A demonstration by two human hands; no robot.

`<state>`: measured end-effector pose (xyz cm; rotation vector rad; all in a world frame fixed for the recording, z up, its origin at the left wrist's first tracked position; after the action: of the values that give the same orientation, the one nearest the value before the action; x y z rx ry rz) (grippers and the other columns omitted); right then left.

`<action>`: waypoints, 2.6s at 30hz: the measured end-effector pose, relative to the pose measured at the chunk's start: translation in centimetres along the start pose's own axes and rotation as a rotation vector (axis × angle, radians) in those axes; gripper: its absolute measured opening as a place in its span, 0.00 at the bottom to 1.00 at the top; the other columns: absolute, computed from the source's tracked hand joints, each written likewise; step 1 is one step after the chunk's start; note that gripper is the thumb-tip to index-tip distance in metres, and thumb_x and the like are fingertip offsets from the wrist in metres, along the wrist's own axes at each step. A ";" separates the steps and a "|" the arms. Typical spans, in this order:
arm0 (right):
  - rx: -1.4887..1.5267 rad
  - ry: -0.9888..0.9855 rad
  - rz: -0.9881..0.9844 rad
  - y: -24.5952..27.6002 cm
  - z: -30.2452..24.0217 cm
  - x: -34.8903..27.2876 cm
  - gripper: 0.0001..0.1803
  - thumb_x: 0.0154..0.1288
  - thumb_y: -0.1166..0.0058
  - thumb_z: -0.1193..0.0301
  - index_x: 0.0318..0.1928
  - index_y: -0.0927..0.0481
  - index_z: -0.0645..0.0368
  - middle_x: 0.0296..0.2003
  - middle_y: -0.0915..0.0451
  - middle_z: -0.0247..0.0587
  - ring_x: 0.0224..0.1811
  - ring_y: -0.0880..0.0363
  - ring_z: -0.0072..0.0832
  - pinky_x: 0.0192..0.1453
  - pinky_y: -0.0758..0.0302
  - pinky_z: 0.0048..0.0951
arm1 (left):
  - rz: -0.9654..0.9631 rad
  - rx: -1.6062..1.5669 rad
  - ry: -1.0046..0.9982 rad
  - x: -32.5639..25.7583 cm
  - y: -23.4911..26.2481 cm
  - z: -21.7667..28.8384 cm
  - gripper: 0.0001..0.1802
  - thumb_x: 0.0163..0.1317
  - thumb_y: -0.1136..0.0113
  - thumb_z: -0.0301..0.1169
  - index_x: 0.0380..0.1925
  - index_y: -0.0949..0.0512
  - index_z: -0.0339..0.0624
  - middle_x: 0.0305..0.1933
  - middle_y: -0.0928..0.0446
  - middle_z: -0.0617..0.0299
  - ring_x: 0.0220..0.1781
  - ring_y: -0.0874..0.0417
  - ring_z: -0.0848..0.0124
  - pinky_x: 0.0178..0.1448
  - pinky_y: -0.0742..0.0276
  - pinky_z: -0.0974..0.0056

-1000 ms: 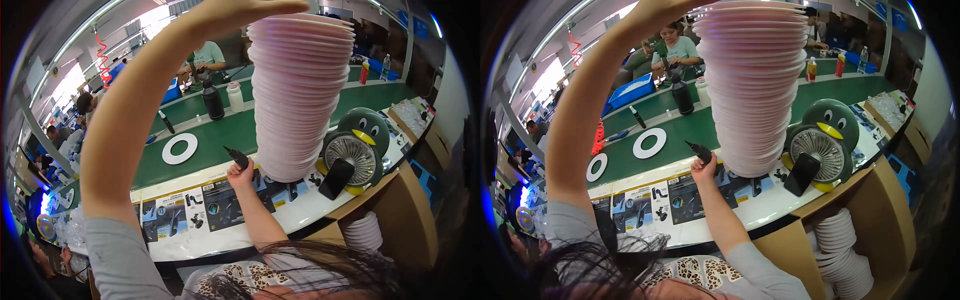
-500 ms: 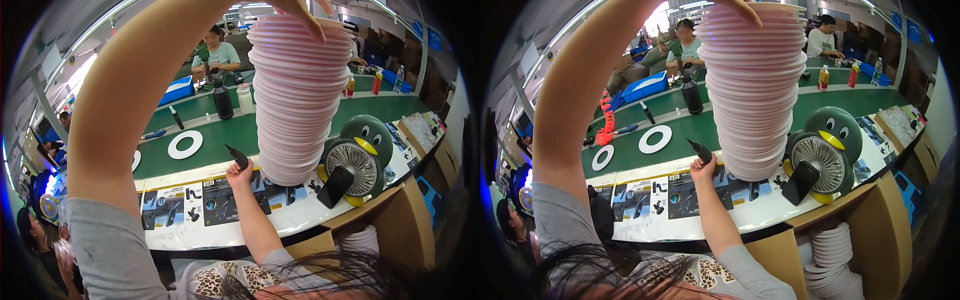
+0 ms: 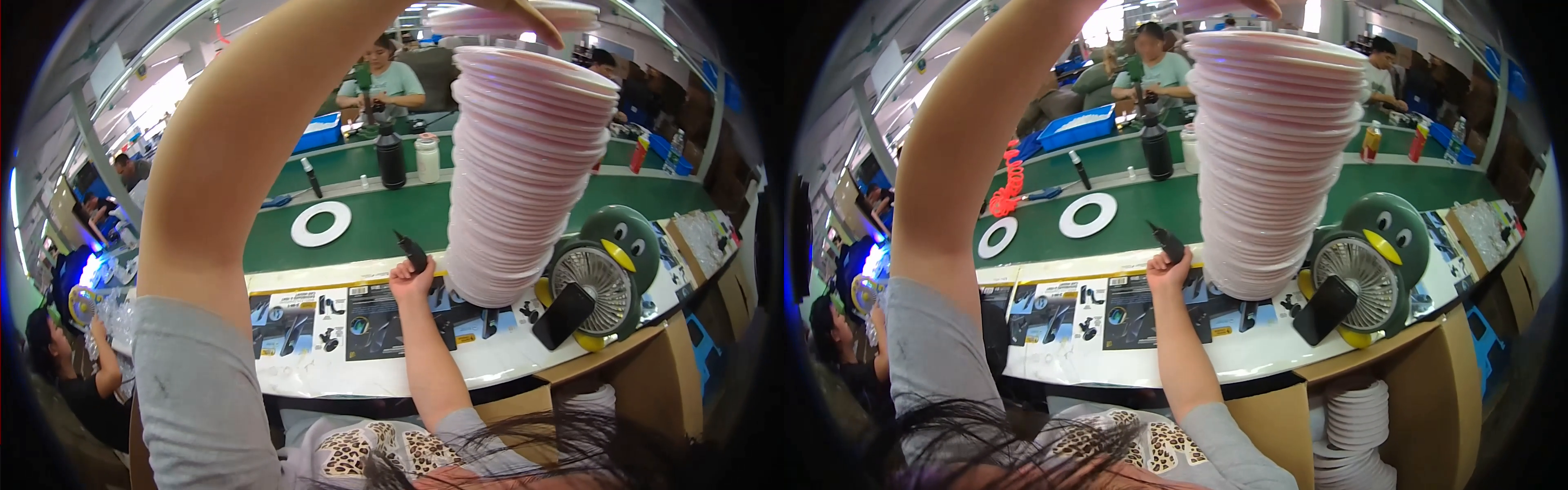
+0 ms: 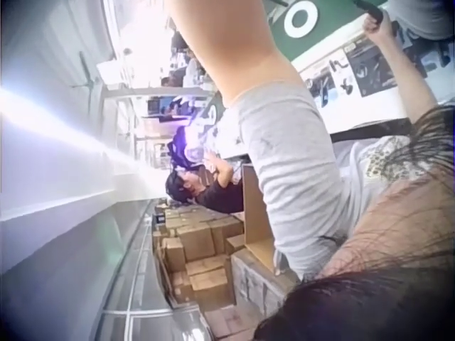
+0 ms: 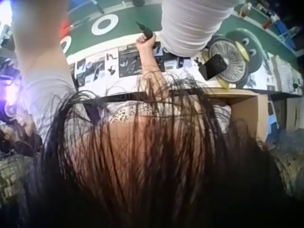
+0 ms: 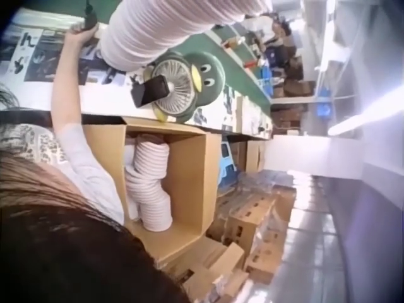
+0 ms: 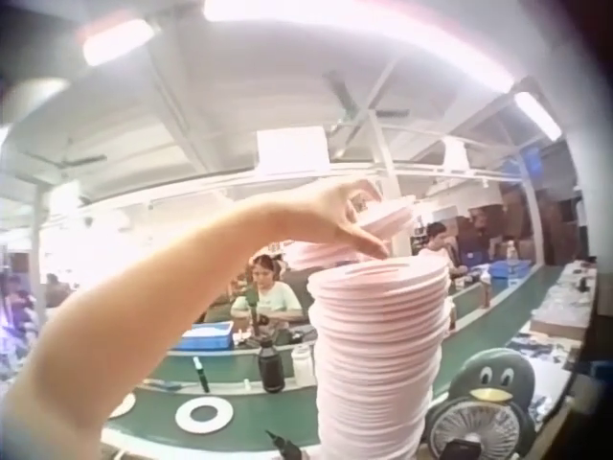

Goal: Apply glue to LED ring components and assemble them onto fixture bases on a factory line.

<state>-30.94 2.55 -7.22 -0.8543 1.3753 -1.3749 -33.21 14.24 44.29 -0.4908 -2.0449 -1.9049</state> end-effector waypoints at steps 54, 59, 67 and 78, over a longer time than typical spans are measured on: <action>-0.491 0.138 0.004 -2.9 1.5 -1.5 0.18 0.59 0.48 0.55 0.41 0.24 0.55 0.19 0.31 0.29 0.12 0.43 0.16 0.18 0.42 0.18 | 0.285 -0.292 0.785 -46.6 -22.8 -12.9 0.17 0.52 0.38 0.28 0.42 0.25 0.39 0.45 0.25 0.53 0.51 0.26 0.57 0.56 0.33 0.60; -0.700 0.365 0.029 -5.1 2.9 -3.4 0.16 0.60 0.51 0.58 0.41 0.26 0.57 0.34 0.25 0.34 0.34 0.25 0.23 0.36 0.25 0.25 | 0.526 -0.459 0.878 -48.5 -27.1 -16.8 0.11 0.56 0.44 0.25 0.40 0.25 0.36 0.42 0.23 0.54 0.47 0.23 0.61 0.53 0.31 0.65; -1.033 0.392 -0.067 -4.5 4.7 -4.6 0.17 0.59 0.52 0.58 0.42 0.27 0.58 0.36 0.27 0.35 0.38 0.26 0.23 0.42 0.26 0.25 | 0.578 -0.487 0.918 -49.9 -27.6 -16.5 0.09 0.59 0.47 0.27 0.39 0.24 0.37 0.42 0.23 0.56 0.46 0.23 0.64 0.53 0.31 0.64; -1.626 0.371 -0.522 -6.2 10.8 -8.9 0.18 0.57 0.48 0.61 0.41 0.26 0.62 0.36 0.24 0.38 0.38 0.26 0.22 0.45 0.31 0.21 | 0.164 -1.113 0.706 -46.1 -25.7 -11.2 0.22 0.43 0.30 0.31 0.40 0.23 0.37 0.40 0.22 0.61 0.45 0.24 0.70 0.54 0.33 0.66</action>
<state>-19.17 7.11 1.45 -2.1404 2.6831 -0.4493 -3.44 -0.46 1.70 -0.1316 -0.4095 -2.4638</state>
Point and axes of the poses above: each hand's wrist, its own x-axis towards the middle knuckle, its own y-axis out of the back of the hand, z = x × y, the point moved 3 cm from there along x, towards the middle knuckle
